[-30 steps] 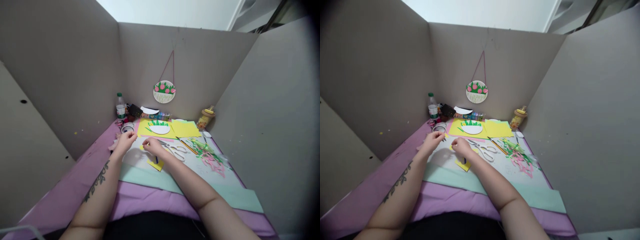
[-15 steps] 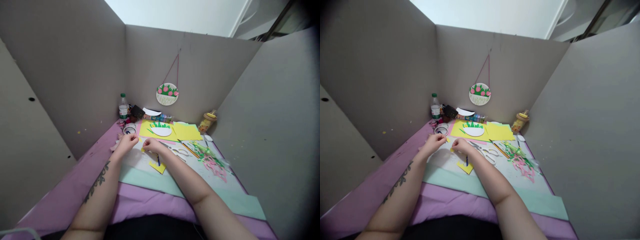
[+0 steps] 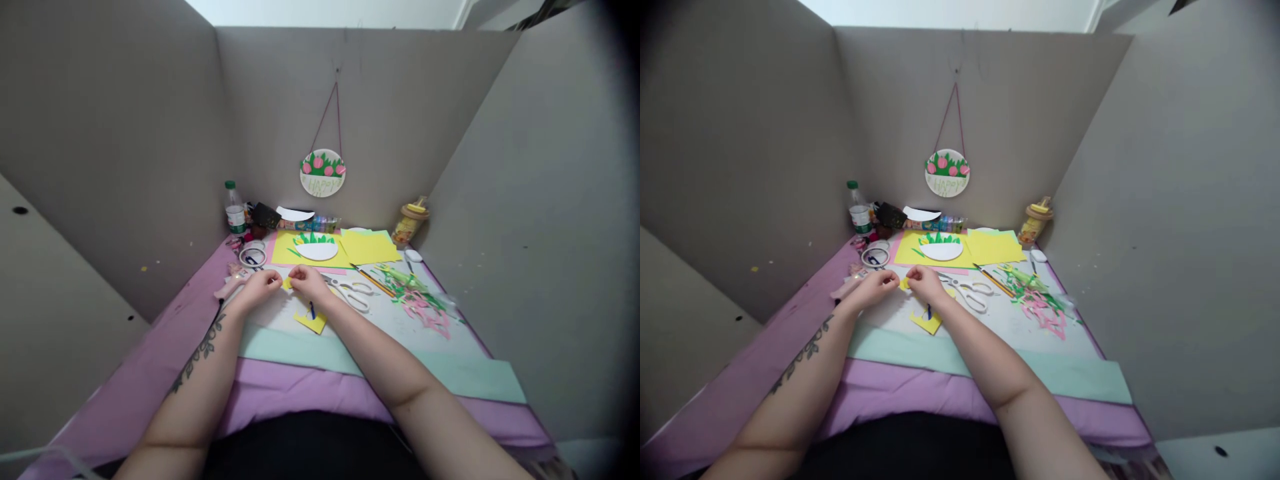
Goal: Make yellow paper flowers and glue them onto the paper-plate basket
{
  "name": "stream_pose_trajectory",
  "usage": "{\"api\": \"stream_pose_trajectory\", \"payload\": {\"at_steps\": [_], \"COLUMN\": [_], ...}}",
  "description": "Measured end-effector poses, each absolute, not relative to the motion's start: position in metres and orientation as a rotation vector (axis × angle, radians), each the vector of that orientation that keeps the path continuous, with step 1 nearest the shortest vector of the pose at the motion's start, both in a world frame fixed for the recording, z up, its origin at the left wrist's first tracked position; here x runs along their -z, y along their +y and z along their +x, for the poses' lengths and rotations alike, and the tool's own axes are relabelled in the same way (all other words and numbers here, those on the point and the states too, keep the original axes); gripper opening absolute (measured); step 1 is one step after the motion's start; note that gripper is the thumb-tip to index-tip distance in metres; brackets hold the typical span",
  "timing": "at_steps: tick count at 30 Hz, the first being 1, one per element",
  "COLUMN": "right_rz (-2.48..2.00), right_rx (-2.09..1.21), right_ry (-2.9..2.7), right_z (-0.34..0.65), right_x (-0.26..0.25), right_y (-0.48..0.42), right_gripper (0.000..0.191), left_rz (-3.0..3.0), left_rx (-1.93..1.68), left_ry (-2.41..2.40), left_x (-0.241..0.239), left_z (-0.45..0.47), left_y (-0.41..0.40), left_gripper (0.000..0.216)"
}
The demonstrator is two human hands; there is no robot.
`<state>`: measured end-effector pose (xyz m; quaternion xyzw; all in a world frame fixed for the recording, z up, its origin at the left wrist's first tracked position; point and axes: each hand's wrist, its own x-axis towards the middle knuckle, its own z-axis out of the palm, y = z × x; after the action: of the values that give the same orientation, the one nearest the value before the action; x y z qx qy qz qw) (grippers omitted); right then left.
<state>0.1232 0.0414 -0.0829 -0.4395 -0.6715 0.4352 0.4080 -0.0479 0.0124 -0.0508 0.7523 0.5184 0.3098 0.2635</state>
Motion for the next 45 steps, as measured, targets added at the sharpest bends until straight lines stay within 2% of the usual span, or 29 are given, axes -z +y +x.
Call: {"api": "stream_pose_trajectory", "payload": {"at_steps": [9,30,45], "right_rz": [-1.179,-1.11,-1.053], "right_rx": [-0.934,-1.149,-1.093], "right_ry": [-1.752,-1.509,-1.379], "right_z": [0.1199,0.1174,0.1169], "right_x": [0.08,0.0845,0.0856], "right_y": [0.0374,0.0438,0.0438], "right_gripper": [0.014,0.018,0.02], "left_rz": [2.114,2.044,2.018], "left_rx": [-0.81,-0.847,-0.977], "left_ry": [1.432,1.407,1.394], "left_x": [0.0505,0.0561,0.0547], "left_z": [-0.0471,-0.0499,-0.0451], "left_y": [0.016,0.0205,0.0193], "left_gripper": [0.02,0.02,0.016]}}
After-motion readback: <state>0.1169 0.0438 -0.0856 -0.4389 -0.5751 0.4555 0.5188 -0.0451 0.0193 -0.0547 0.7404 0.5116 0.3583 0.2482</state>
